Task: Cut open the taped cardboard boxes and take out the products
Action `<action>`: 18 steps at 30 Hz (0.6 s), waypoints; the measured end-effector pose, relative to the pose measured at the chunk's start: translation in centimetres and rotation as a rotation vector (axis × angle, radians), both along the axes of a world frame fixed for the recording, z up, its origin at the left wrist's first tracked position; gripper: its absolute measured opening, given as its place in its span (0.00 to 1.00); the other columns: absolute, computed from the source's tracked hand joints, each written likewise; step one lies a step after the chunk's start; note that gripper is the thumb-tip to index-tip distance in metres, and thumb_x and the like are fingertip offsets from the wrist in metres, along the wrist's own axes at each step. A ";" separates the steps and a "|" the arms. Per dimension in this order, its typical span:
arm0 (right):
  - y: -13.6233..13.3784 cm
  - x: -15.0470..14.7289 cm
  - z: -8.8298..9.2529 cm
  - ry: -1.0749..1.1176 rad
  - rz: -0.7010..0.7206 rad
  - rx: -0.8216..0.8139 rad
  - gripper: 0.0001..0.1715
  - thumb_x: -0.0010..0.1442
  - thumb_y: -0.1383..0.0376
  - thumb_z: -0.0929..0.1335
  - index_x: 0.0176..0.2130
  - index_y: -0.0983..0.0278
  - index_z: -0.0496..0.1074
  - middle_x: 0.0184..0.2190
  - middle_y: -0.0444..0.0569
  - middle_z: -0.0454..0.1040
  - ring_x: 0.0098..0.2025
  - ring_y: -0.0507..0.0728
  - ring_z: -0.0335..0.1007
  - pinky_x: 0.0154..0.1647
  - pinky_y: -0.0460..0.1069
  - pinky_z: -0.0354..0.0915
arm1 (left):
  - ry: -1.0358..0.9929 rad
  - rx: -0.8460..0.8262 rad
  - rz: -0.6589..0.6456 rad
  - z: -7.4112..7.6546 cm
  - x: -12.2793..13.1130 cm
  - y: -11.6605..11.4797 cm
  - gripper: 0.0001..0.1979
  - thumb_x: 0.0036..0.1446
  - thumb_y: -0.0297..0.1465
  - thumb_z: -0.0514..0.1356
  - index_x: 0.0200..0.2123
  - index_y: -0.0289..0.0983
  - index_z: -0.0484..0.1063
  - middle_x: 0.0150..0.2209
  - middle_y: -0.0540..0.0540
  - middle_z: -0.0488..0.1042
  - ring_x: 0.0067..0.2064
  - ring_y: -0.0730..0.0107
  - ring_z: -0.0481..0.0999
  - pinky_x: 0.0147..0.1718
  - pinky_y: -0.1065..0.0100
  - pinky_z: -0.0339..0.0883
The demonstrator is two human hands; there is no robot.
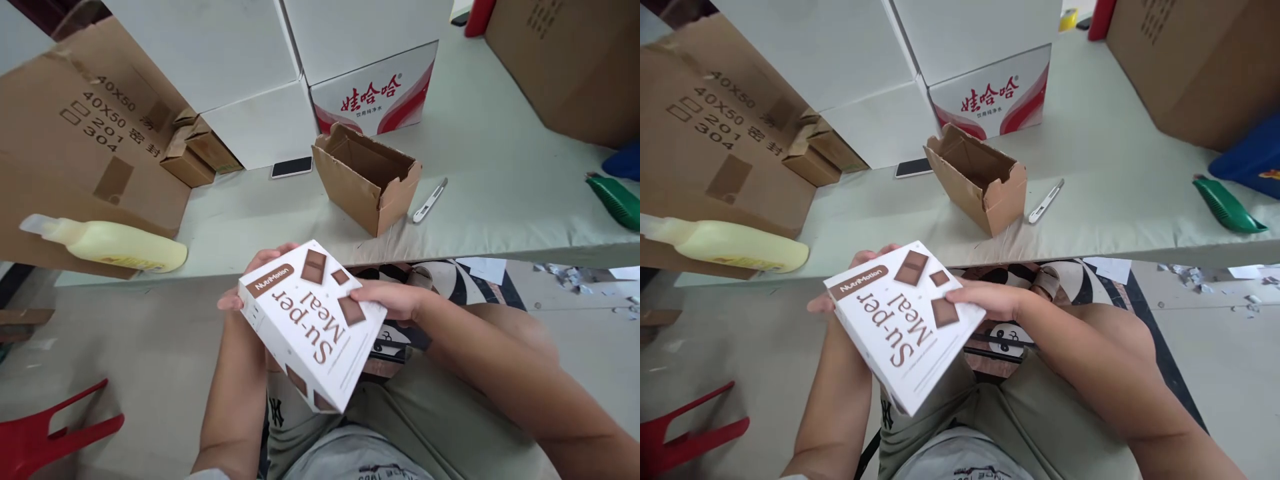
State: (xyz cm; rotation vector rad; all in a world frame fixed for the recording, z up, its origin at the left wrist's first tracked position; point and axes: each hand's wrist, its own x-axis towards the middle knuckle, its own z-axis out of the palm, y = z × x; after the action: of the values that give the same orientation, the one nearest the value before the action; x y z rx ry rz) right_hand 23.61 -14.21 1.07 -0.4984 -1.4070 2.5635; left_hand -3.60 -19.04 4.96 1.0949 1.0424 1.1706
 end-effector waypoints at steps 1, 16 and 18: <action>-0.4 -0.3 -0.3 0.026 0.075 -0.095 0.45 0.53 0.41 0.76 0.58 0.65 0.71 0.51 0.60 0.81 0.48 0.62 0.83 0.50 0.57 0.79 | -0.055 0.007 -0.064 -0.3 -0.5 0.2 0.49 0.20 0.67 0.68 0.48 0.50 0.73 0.66 0.40 0.72 0.62 0.29 0.73 0.49 0.35 0.76; 0.7 -1.4 4.5 -0.064 -0.881 0.575 0.46 0.63 0.42 0.71 0.72 0.43 0.51 0.69 0.45 0.66 0.72 0.68 0.62 0.73 0.64 0.64 | 0.009 0.488 0.148 2.1 5.4 3.4 0.37 0.61 0.44 0.68 0.70 0.54 0.60 0.68 0.43 0.70 0.68 0.44 0.72 0.65 0.44 0.72; 2.3 -1.8 7.5 0.003 -0.905 0.688 0.45 0.62 0.44 0.72 0.70 0.44 0.54 0.64 0.46 0.71 0.65 0.66 0.70 0.65 0.62 0.72 | -0.038 0.668 0.218 5.6 5.9 6.3 0.37 0.57 0.47 0.70 0.67 0.51 0.63 0.67 0.44 0.71 0.70 0.42 0.69 0.66 0.46 0.70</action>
State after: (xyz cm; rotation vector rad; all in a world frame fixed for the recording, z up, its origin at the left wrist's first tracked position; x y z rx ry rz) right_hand 21.81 -11.92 8.62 -0.7598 -1.4691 1.2939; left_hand 2.27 -12.74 10.59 1.4838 0.7630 1.7818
